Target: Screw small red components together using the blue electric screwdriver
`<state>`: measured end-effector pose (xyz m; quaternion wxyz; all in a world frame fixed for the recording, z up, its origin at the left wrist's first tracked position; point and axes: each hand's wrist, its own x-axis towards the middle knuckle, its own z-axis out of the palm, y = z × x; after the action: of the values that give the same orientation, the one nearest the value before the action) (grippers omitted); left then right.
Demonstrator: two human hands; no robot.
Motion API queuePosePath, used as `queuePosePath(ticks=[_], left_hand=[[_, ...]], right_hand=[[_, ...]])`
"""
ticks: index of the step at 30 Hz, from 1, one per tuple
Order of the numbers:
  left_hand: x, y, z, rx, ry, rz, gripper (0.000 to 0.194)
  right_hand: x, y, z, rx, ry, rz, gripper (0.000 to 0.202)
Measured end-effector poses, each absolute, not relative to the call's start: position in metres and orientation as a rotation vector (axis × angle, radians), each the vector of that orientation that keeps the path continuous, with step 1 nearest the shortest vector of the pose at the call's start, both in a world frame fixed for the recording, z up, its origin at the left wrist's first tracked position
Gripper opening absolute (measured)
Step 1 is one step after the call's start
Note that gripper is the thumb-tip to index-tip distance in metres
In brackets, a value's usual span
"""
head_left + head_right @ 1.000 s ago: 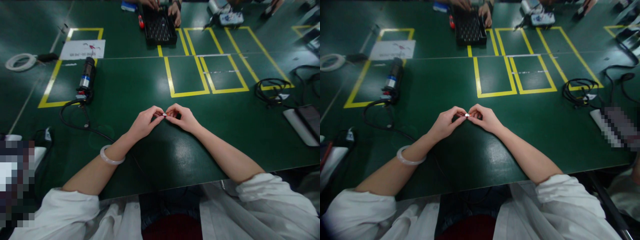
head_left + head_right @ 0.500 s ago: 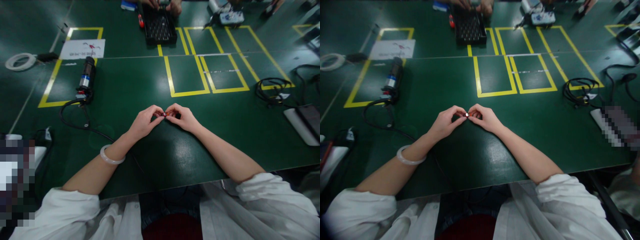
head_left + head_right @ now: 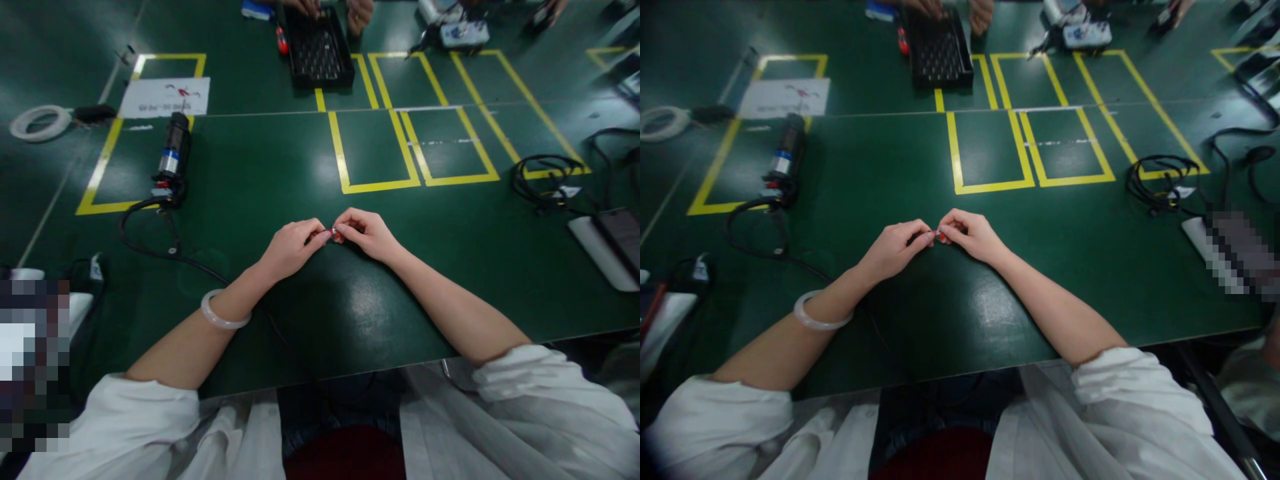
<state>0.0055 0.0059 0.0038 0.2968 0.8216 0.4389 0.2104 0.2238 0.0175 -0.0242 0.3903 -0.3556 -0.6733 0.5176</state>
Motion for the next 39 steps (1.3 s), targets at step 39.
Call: queuePosePath(ticks=[39], left_hand=[[-0.207, 0.084, 0.003, 1.888, 2.357, 0.504, 0.066]], right_hand=[[0.225, 0.018, -0.023, -0.96, -1.847, 1.161, 0.019]])
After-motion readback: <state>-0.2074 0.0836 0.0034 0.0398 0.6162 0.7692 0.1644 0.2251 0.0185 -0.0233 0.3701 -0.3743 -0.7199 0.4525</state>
